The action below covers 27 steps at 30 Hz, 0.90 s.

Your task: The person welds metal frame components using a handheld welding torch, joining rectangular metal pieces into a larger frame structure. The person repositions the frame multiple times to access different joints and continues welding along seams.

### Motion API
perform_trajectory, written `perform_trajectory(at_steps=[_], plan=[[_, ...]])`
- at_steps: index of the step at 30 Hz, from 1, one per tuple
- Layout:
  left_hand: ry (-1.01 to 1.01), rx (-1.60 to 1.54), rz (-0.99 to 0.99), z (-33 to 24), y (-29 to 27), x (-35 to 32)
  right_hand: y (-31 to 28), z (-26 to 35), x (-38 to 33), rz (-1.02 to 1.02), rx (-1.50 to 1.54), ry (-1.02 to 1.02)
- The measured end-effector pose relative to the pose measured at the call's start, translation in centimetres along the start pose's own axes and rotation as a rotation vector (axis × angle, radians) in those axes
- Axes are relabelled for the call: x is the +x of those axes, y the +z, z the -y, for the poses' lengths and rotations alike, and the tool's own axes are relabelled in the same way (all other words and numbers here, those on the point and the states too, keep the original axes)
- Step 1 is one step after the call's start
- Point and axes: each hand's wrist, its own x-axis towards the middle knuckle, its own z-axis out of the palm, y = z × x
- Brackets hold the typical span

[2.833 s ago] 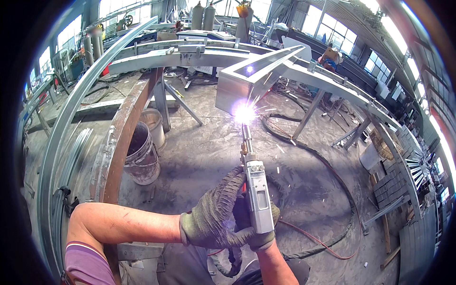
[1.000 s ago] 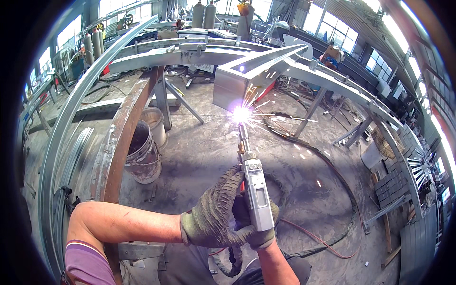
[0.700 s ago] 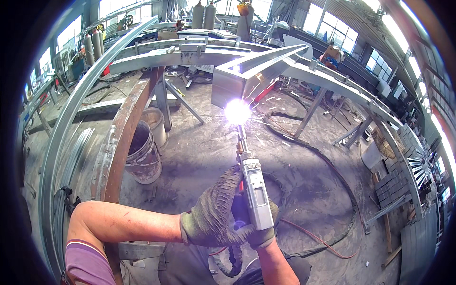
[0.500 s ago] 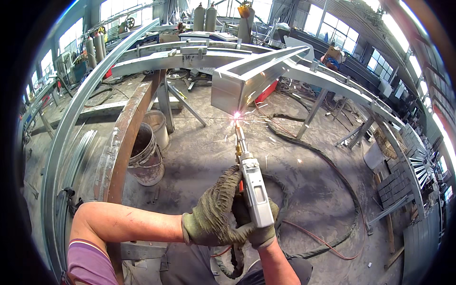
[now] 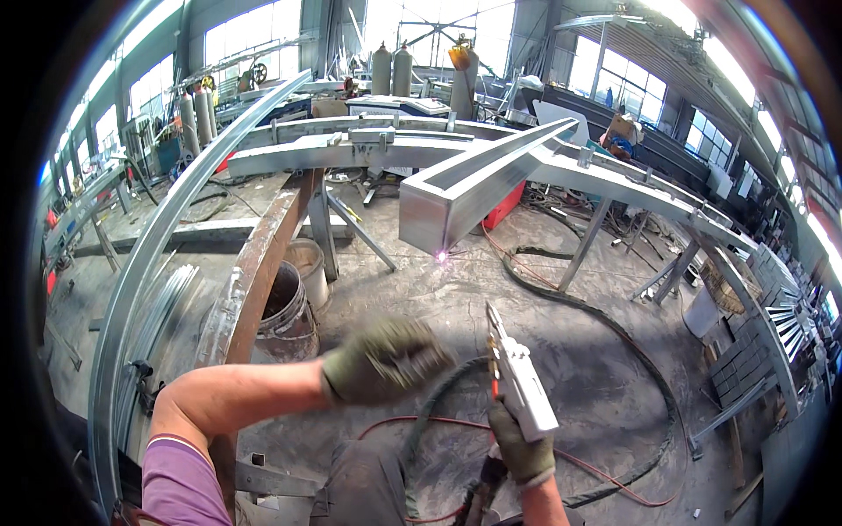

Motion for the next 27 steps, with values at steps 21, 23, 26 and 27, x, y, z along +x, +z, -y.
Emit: perform_trajectory(at_steps=[21, 23, 26, 27], plan=[[-0.74, -1.055, 0.093, 16.5, -8.1, 18.7, -9.4, -6.7, -9.4, -0.153, -0.012, 0.19], [-0.704, -1.013, 0.11, 16.3, -8.3, 19.6, -9.2, -6.6, -9.6, -0.157, 0.015, 0.199], [-0.611, -0.851, 0.25, 13.9, -6.1, 21.7, -8.9, -5.9, -9.6, -0.182, -0.002, 0.151], [-0.569, -0.798, 0.321, 13.0, -5.0, 22.4, -9.1, -5.9, -9.8, -0.183, -0.013, 0.154]])
